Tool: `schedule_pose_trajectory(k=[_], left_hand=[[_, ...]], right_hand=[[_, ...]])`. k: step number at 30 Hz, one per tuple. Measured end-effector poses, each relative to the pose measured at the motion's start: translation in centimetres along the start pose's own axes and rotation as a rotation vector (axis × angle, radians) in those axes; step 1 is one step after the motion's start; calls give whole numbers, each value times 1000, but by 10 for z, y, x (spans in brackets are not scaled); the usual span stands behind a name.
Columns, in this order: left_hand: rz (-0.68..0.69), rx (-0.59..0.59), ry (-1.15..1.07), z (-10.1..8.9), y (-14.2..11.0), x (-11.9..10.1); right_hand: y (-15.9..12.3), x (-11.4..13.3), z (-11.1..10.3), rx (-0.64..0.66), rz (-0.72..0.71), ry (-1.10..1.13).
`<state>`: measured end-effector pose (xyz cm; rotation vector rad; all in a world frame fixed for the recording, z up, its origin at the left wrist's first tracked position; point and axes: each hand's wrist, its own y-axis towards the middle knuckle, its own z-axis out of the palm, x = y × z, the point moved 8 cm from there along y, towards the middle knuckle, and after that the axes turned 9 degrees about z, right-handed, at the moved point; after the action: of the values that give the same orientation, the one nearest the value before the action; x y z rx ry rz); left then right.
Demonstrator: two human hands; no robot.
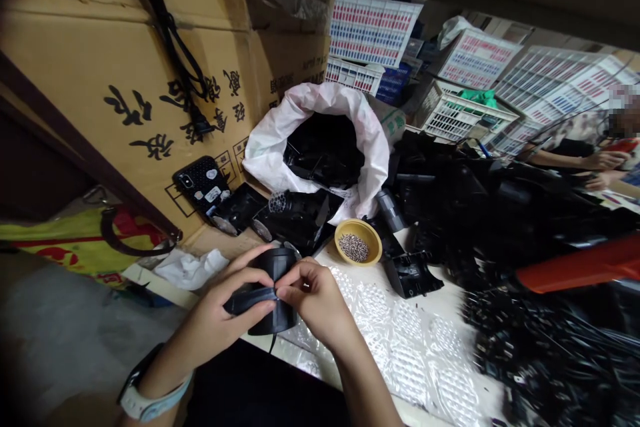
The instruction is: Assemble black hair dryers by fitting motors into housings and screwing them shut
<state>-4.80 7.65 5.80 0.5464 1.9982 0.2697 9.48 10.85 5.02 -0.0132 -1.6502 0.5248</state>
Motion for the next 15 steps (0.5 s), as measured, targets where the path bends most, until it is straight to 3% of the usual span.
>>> schedule_pose_trajectory(k=[9, 15], left_hand=[[116, 8, 28, -1, 1, 4], [265, -46, 120, -4, 0, 9]], right_hand=[[6, -11, -2, -19, 130, 257], [7, -24, -5, -77, 162, 127]])
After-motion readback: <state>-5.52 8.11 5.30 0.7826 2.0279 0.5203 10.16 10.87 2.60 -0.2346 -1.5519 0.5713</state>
